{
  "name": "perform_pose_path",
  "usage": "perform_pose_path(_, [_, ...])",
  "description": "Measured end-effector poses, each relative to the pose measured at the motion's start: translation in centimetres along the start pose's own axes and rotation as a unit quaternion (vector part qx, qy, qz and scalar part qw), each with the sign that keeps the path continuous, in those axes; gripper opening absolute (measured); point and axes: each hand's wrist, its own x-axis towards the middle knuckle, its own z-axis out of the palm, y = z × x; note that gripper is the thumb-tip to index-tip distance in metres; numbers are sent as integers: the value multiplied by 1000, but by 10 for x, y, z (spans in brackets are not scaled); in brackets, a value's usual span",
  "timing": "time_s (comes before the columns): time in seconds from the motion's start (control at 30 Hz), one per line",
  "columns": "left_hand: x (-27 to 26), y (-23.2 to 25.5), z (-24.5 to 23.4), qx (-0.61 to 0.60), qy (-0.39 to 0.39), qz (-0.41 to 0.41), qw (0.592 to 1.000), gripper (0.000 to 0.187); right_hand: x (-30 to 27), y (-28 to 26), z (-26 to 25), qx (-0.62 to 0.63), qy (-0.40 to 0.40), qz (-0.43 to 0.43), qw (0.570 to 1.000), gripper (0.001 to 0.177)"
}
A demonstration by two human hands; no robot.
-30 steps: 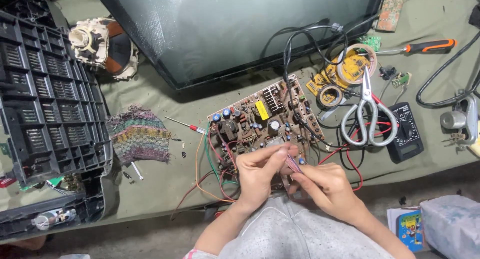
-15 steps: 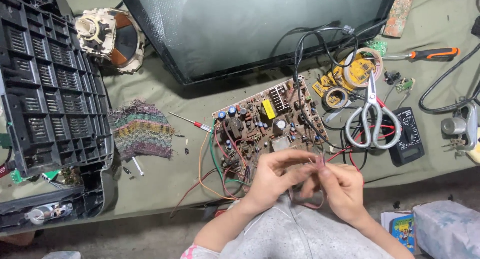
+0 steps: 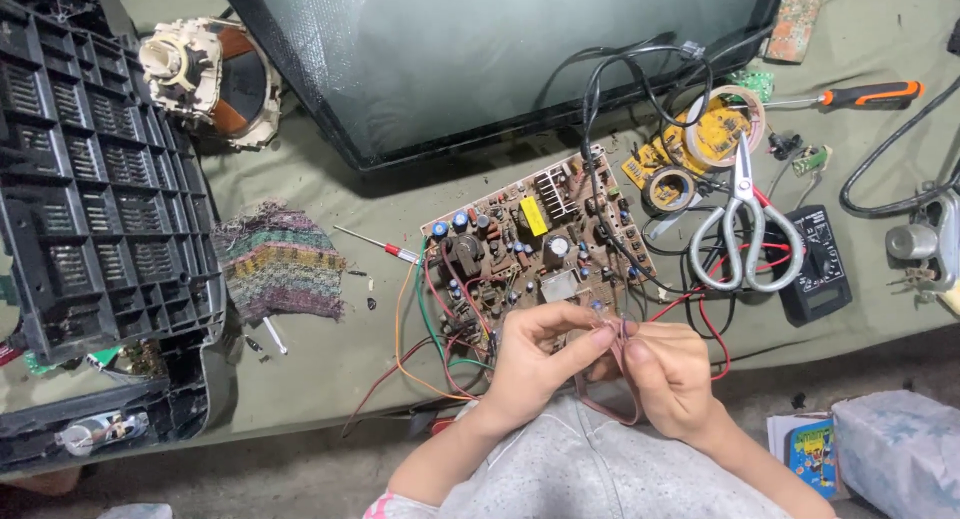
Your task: Performing a final inspection on a television circuit board by checking wire connections and component placement.
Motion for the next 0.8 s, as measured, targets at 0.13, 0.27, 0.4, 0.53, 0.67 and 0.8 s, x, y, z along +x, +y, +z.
perform_pose_path(0.13, [2,13,1,164,-13,47,985,15,-1,3,-2,-46,8,-17,999,45])
perform_pose_path(0.27, [4,9,-1,179,6,36,983,12,-8,14,-2,-103,-5,-31,994,37])
perform_pose_path(0.4, [7,8,1,176,23,20,984,5,-4,13,-7,-107,-5,-61,992,36])
perform_pose_path(0.53, [10,-6,-5,163,14,42,986,9,-6,13,-11,-122,15,-68,990,34])
perform_pose_path(0.67, [15,-10,0,170,-10,94,981,9,-11,21,-14,-116,22,-49,992,38])
perform_pose_path(0.8, [20,-12,6,216,1,79,973,7,-16,31,-19,-126,30,-40,991,40])
